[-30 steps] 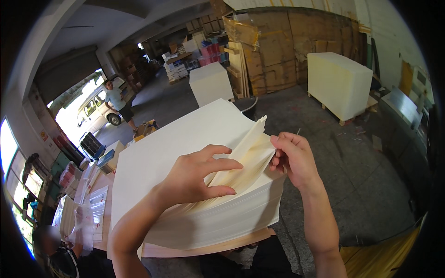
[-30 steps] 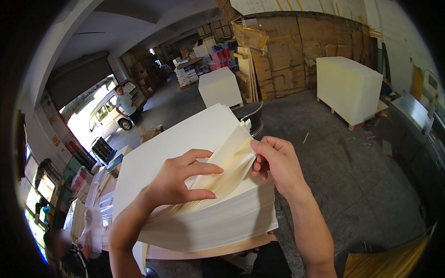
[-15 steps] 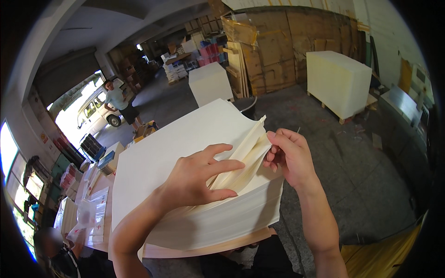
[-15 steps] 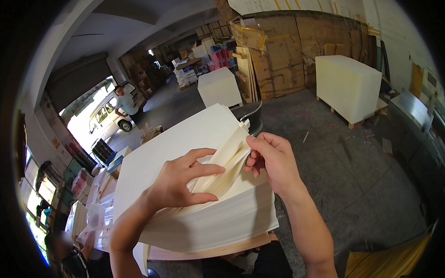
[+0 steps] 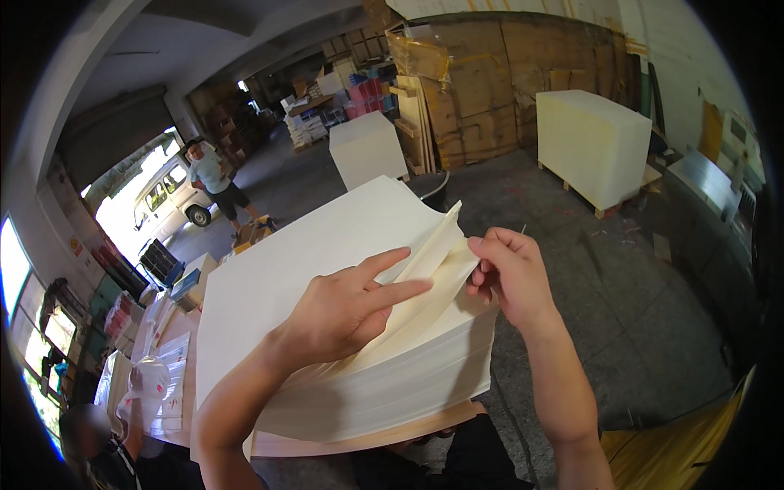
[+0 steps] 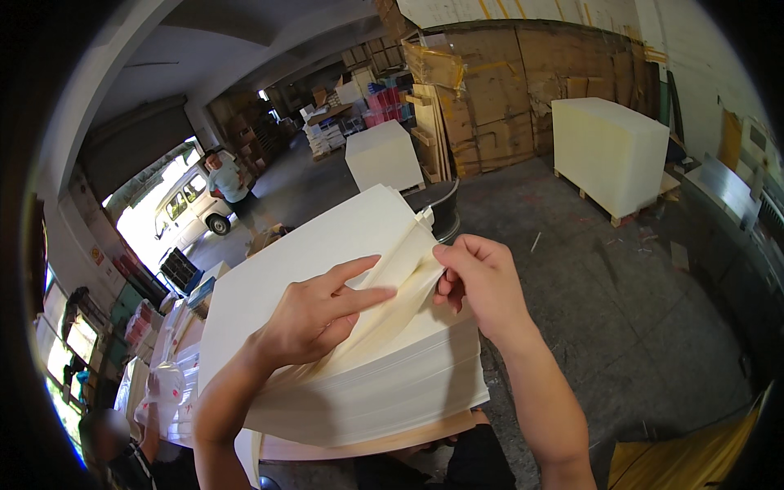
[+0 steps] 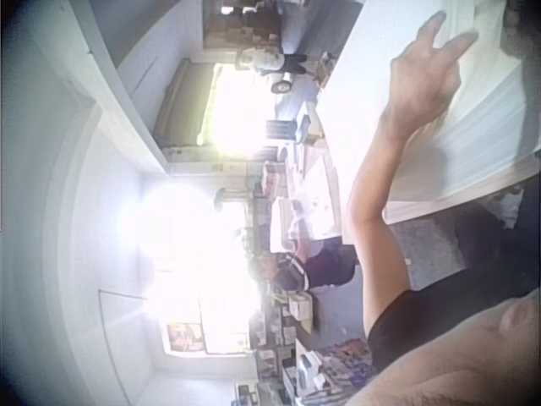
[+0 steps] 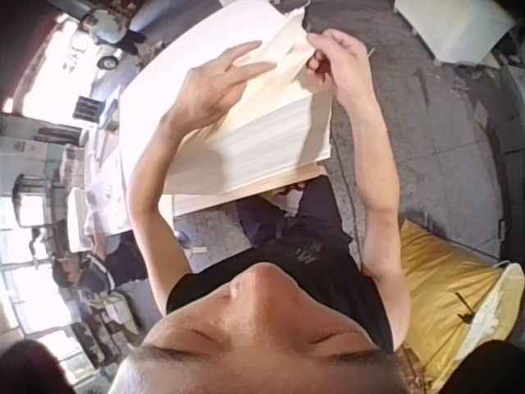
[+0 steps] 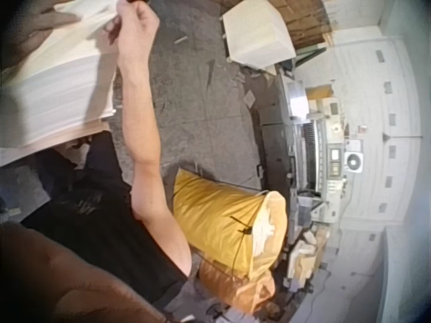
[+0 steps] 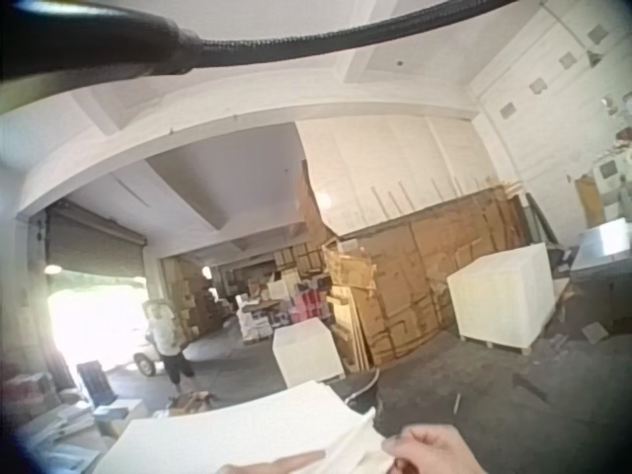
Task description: The person counts and separates stacks of large white paper sheets by hand from a larger pile on a desk, placing smaller sorted batches to the side.
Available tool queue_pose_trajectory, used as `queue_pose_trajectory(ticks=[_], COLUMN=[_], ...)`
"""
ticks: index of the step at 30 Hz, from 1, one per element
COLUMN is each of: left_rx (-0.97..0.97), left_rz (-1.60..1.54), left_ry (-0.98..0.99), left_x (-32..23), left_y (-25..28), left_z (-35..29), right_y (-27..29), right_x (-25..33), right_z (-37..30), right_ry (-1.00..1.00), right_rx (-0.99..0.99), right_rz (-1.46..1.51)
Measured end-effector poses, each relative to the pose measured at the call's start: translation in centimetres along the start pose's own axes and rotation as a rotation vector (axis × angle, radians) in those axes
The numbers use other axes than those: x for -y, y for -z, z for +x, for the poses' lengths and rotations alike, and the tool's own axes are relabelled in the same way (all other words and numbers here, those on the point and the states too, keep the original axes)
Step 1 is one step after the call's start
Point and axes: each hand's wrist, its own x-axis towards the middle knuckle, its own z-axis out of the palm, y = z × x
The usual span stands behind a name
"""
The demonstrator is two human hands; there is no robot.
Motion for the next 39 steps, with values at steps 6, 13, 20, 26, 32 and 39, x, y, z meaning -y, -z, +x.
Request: queue_pose_trajectory(ticks=[6,13,20,26,32,39], left_rx=[-0.016,0.0,0.031,0.005,-0.076,-0.113], left_rz=[-0.011,-0.059,0.045,0.321,0.359,0.322], left_ry=[-0.012,0.015,-0.035,-0.141,-0.179,-0.159], left_x=[-1.1,-0.3,-0.7,-2.7,-0.5,-0.5], left_y=[0.1,0.1,0.0,-1.5,-2.7,-3.2], left_z=[0.0,0.1,0.3,0.2,0.7,0.8], right_y=[-0.3,-0.1,-1.3,-0.7,-0.8,2.8], right_x=[0.0,-0.6,-2.8,-3.4,-3.8,-2.9], right_z=[0.0,-1.6,-5.0,-5.5,-5.3,-5.0], right_ry=[0.008,0.209,0.896,0.809,0.743,0.854], right_rx=[0.048,-0.246,0.266,0.358,0.341,-0.175], right_rz=[0.151,-0.152,-1.058,-1.133,-1.103,-0.995])
